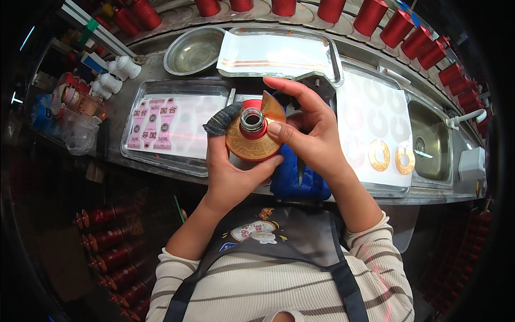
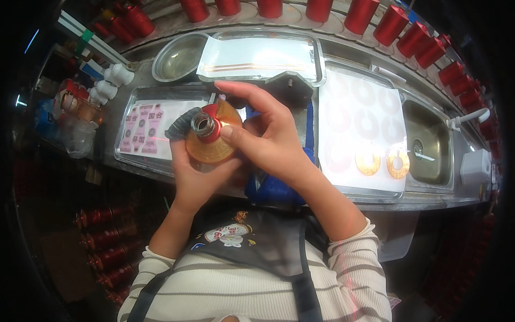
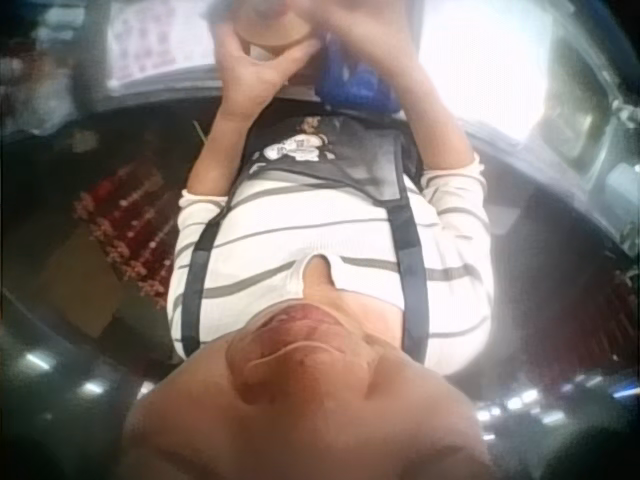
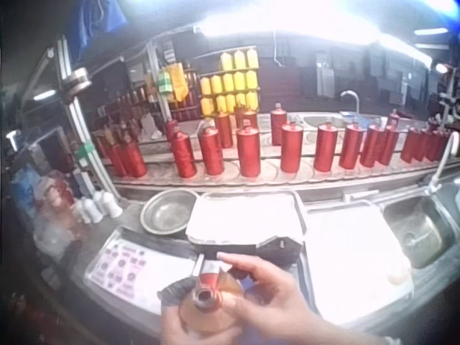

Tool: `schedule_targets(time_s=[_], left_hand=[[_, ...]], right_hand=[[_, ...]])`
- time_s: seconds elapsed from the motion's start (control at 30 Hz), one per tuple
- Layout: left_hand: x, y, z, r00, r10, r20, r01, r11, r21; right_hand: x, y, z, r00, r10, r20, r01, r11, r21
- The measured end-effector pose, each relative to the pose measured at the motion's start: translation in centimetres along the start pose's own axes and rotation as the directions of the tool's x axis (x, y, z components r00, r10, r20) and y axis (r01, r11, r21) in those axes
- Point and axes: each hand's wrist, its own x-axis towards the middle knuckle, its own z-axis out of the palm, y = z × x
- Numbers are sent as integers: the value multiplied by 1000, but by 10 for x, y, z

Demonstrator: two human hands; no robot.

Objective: The person applies a gold circular label to the neck of a red cylindrical bottle, then smooths the label and wipes the bottle surface with a blue cloth. The person repeats the process on a second bottle, handling each bottle one at a time.

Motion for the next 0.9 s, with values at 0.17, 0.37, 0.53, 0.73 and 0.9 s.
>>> schedule_targets(time_s=[0.17,0.37,0.53,0.73,0.9], left_hand=[[46,-5,-37,902,-76,426,207,940,-271],[27,2,-31,962,-57,268,67,997,-28],[50,4,-41,893,-48,448,129,980,-152],[46,15,-39,931,-156,330,270,903,-333],[40,18,-35,912,-166,374,294,902,-317]], right_hand=[[4,-1,-4,999,3,-40,0,998,69],[-2,-4,1,996,68,-53,-63,995,82],[-3,-6,-2,991,56,-122,-50,998,46],[-3,-2,-2,966,63,-251,-56,998,37],[-13,-3,1,982,116,-150,-124,991,-47]])
